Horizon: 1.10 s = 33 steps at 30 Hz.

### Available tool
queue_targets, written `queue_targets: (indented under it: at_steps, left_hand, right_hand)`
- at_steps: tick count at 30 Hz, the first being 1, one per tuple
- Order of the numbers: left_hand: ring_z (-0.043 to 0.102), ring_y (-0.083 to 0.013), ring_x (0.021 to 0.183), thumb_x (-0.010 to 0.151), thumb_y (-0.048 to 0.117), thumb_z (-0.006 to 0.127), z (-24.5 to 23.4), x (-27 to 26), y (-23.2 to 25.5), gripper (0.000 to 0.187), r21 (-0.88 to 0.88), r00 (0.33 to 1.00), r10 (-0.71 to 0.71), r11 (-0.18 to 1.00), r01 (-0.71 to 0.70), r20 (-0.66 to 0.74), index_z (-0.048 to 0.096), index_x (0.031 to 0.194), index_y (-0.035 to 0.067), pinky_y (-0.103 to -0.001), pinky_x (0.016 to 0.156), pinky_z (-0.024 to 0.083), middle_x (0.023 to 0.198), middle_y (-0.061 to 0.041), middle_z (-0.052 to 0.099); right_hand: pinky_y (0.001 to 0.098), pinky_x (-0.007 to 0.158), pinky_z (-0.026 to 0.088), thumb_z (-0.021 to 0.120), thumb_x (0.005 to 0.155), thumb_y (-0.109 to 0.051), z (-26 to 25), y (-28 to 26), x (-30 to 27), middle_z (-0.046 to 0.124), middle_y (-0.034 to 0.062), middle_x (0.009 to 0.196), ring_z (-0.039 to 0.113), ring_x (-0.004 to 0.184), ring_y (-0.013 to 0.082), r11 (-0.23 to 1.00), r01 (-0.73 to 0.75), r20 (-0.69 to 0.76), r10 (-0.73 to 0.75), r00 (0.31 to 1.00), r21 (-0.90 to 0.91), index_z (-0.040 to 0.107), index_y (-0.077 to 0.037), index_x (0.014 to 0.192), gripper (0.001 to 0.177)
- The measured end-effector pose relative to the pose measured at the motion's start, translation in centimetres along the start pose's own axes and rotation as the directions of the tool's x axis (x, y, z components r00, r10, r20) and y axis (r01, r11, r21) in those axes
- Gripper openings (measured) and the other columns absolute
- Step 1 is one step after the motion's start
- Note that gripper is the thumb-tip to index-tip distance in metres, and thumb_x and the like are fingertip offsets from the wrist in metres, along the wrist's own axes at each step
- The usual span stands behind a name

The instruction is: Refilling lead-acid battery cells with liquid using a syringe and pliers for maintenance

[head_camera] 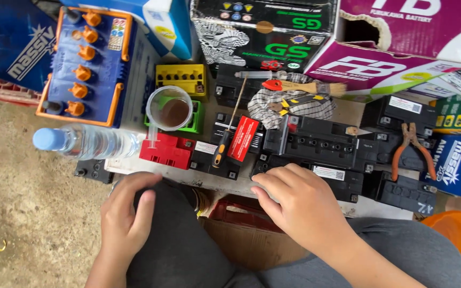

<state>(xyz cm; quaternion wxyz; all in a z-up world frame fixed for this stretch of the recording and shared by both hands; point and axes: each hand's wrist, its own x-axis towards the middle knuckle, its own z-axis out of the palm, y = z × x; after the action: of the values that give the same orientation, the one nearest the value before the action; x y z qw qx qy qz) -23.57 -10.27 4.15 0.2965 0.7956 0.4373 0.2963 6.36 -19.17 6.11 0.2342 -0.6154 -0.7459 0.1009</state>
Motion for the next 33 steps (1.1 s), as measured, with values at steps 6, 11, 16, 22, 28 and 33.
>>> queue_targets:
  at_steps: [6, 11, 16, 22, 28, 33]
  left_hand:
    - [0.063, -0.0326, 0.122, 0.099, 0.015, 0.065, 0.1, 4.1, -1.8, 0.029, 0.226, 0.998, -0.053, 0.973, 0.044, 0.035, 0.067, 0.126, 0.007, -0.047, 0.093, 0.055, 0.129, -0.014, 0.063]
    - [0.061, -0.0365, 0.117, 0.097, 0.019, 0.062, 0.6, 6.1, -2.2, 0.045, 0.362, 0.979, -0.186, 0.921, 0.143, 0.086, 0.059, 0.141, 0.010, -0.052, 0.082, 0.052, 0.135, -0.016, 0.058]
    - [0.064, -0.0451, 0.101, 0.092, 0.018, 0.068, 1.5, 6.5, -3.7, 0.055, 0.448, 0.939, -0.285, 0.877, 0.175, 0.192, 0.050, 0.145, 0.016, -0.054, 0.067, 0.053, 0.129, -0.022, 0.059]
    - [0.066, -0.0462, 0.073, 0.093, 0.008, 0.063, 1.7, 6.3, -5.3, 0.040, 0.474, 0.961, -0.210, 0.875, 0.103, 0.178, 0.064, 0.133, 0.014, -0.053, 0.052, 0.049, 0.108, -0.019, 0.068]
    - [0.066, -0.0388, 0.066, 0.096, 0.019, 0.066, 0.5, 4.1, -1.9, 0.027, 0.464, 0.990, -0.072, 0.886, 0.006, 0.125, 0.070, 0.123, 0.017, -0.049, 0.052, 0.048, 0.095, -0.009, 0.070]
    - [0.067, -0.0325, 0.077, 0.095, 0.023, 0.067, -1.1, 1.1, 3.0, 0.031, 0.385, 0.989, -0.061, 0.923, 0.006, 0.132, 0.070, 0.125, 0.015, -0.046, 0.066, 0.052, 0.098, -0.007, 0.073]
  right_hand:
    - [0.0362, 0.068, 0.053, 0.071, 0.096, -0.018, -0.4, -0.9, 0.8, 0.072, 0.0021, 0.089, 0.063, 0.075, 0.0233, 0.998, 0.058, -0.048, -0.057, 0.997, 0.010, 0.074, -0.008, 0.100, 0.012]
    - [0.0351, 0.068, 0.053, 0.071, 0.095, -0.018, -0.5, -1.1, 1.2, 0.072, 0.0015, 0.088, 0.063, 0.076, 0.0223, 0.998, 0.057, -0.054, -0.056, 0.997, 0.020, 0.074, -0.008, 0.102, 0.012]
    - [0.0357, 0.071, 0.054, 0.071, 0.095, -0.019, -0.2, -1.1, 1.4, 0.073, 0.0017, 0.090, 0.064, 0.078, 0.0224, 0.998, 0.053, -0.036, -0.052, 0.998, 0.027, 0.075, -0.008, 0.103, 0.015]
    - [0.0359, 0.072, 0.053, 0.070, 0.095, -0.021, 0.1, -1.1, 1.5, 0.073, 0.0012, 0.090, 0.064, 0.078, 0.0224, 0.998, 0.060, -0.022, -0.060, 0.998, 0.025, 0.074, -0.009, 0.103, 0.015]
    - [0.0355, 0.069, 0.054, 0.070, 0.095, -0.018, 0.0, -1.2, 1.5, 0.073, 0.0016, 0.089, 0.064, 0.076, 0.0225, 0.996, 0.079, -0.041, -0.077, 0.996, 0.040, 0.075, -0.008, 0.101, 0.012]
    - [0.0364, 0.069, 0.054, 0.071, 0.095, -0.018, -0.6, -1.3, 1.3, 0.073, 0.0031, 0.091, 0.066, 0.078, 0.0228, 0.994, 0.083, -0.036, -0.081, 0.996, 0.065, 0.075, -0.007, 0.103, 0.014]
